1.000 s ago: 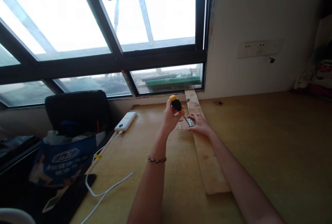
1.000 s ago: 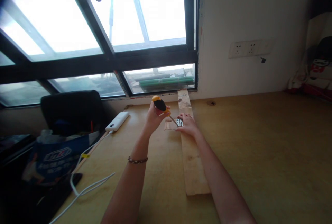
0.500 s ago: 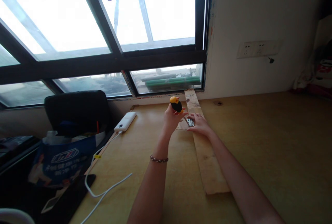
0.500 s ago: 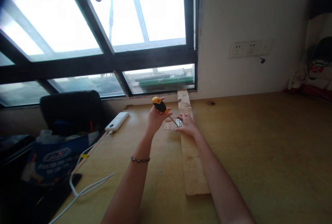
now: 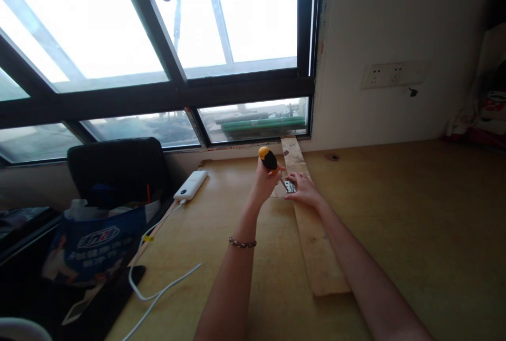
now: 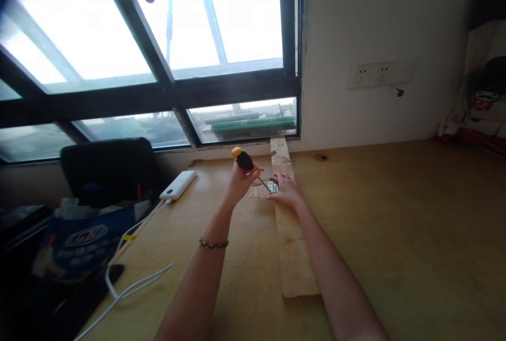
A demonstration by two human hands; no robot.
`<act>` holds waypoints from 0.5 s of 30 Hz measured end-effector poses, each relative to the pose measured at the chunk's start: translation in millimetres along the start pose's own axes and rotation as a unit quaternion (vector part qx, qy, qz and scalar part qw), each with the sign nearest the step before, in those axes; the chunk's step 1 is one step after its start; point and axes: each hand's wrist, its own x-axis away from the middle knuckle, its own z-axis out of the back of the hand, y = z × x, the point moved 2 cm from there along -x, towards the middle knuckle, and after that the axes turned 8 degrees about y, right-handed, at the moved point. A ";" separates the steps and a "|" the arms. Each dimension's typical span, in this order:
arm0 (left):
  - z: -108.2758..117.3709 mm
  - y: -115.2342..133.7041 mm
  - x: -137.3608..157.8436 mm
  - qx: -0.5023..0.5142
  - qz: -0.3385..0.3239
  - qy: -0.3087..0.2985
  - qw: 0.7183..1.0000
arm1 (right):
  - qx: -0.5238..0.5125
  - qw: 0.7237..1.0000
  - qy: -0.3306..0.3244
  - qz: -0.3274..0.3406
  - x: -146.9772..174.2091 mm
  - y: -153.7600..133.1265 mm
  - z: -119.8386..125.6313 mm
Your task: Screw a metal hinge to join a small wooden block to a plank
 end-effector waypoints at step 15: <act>-1.7 -2.7 -0.4 -0.045 -0.009 0.024 0.999 | -0.009 1.000 0.000 -0.002 -0.2 0.5 0.0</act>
